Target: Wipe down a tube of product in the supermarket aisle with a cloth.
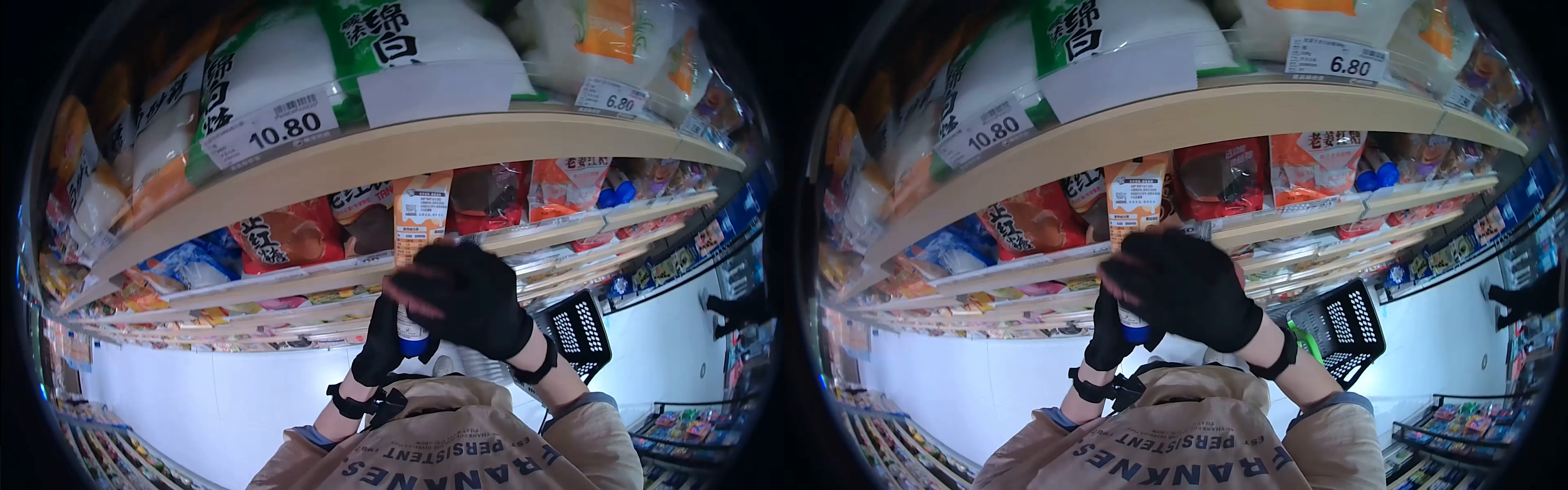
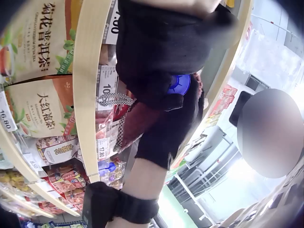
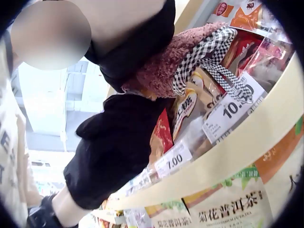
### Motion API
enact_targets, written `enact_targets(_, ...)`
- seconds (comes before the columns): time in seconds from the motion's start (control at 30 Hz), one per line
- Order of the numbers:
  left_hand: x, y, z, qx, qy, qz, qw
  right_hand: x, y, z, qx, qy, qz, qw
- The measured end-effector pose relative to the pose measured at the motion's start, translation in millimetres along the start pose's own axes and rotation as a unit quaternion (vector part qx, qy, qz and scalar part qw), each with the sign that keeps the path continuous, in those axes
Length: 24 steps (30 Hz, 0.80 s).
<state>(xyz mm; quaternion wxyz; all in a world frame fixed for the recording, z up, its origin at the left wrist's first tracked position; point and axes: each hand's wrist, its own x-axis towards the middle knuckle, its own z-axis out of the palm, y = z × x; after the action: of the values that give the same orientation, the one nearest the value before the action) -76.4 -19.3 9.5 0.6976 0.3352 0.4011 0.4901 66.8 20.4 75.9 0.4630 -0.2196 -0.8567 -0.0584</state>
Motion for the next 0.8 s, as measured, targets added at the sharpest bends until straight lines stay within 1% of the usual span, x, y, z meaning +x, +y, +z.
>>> enact_targets(0.03, 2, 3, -1, 0.003, -0.011, -0.004, 1.000, 7, 4, -3, -0.003, -0.034, 0.047, 0.998)
enact_targets(0.07, 4, 5, -1, -0.063, -0.080, -0.020, 0.995, 18, 6, -7, -0.005, -0.007, 0.087, 0.996)
enact_targets(0.1, 6, 8, -1, -0.130, -0.148, -0.037, 0.980, 26, 9, -8, -0.013, 0.013, 0.118, 0.993)
enact_targets(0.13, 7, 11, 1, -0.129, -0.158, -0.039, 0.978, 33, 11, -9, -0.020, 0.033, 0.147, 0.988)
enact_targets(0.17, 5, 16, 4, -0.097, -0.141, -0.036, 0.985, 37, 9, -10, -0.028, 0.034, 0.147, 0.988)
enact_targets(0.2, 4, 19, 4, -0.064, -0.122, -0.031, 0.990, 41, 7, -10, -0.042, 0.011, 0.163, 0.986)
enact_targets(0.23, 5, 21, -2, -0.094, -0.143, -0.044, 0.984, 45, 4, -8, -0.054, -0.013, 0.178, 0.982)
enact_targets(0.27, 6, 24, -8, -0.098, -0.149, -0.041, 0.983, 49, 0, -3, -0.061, -0.016, 0.174, 0.983)
enact_targets(0.33, 6, 31, -14, -0.134, -0.112, -0.072, 0.982, 44, -13, 6, -0.039, -0.040, 0.203, 0.978)
enact_targets(0.37, 4, 38, -18, 0.006, -0.068, -0.013, 0.998, 33, -19, 12, -0.037, -0.100, 0.134, 0.985)
enact_targets(0.4, 6, 43, -21, 0.003, -0.067, -0.009, 0.998, 29, -26, 19, -0.011, -0.112, 0.139, 0.984)
enact_targets(0.43, 9, 45, -17, -0.116, -0.009, -0.095, 0.989, 20, -34, 23, 0.028, -0.123, 0.165, 0.978)
enact_targets(0.47, 15, 49, -16, -0.244, 0.045, -0.172, 0.954, 19, -37, 28, 0.064, -0.144, 0.182, 0.971)
enact_targets(0.5, 16, 59, -8, -0.329, 0.090, -0.218, 0.915, 21, -37, 30, 0.064, -0.146, 0.180, 0.971)
enact_targets(0.53, 15, 55, -14, -0.327, 0.090, -0.217, 0.915, 22, -36, 26, 0.053, -0.156, 0.171, 0.971)
enact_targets(0.57, 12, 43, -30, -0.252, 0.043, -0.172, 0.951, 24, -38, 28, 0.042, -0.171, 0.161, 0.971)
enact_targets(0.6, 9, 38, -39, -0.170, -0.004, -0.126, 0.977, 30, -38, 29, -0.049, -0.157, 0.117, 0.979)
enact_targets(0.63, 7, 41, -38, -0.174, -0.012, -0.140, 0.975, 38, -30, 28, -0.061, -0.105, 0.121, 0.985)
enact_targets(0.67, 9, 34, -45, -0.176, -0.015, -0.141, 0.974, 47, -24, 28, -0.077, -0.055, 0.124, 0.988)
enact_targets(0.7, 13, 28, -50, -0.287, -0.098, -0.149, 0.941, 52, -23, 28, -0.076, -0.039, 0.158, 0.984)
enact_targets(0.73, 13, 22, -54, -0.392, -0.175, -0.155, 0.890, 55, -22, 27, -0.071, -0.022, 0.194, 0.978)
enact_targets(0.77, 11, 17, -59, -0.206, -0.234, -0.053, 0.949, 66, -15, 27, -0.082, 0.044, 0.180, 0.979)
enact_targets(0.8, 9, 20, -58, -0.207, -0.235, -0.054, 0.948, 68, -18, 30, -0.083, 0.043, 0.181, 0.979)
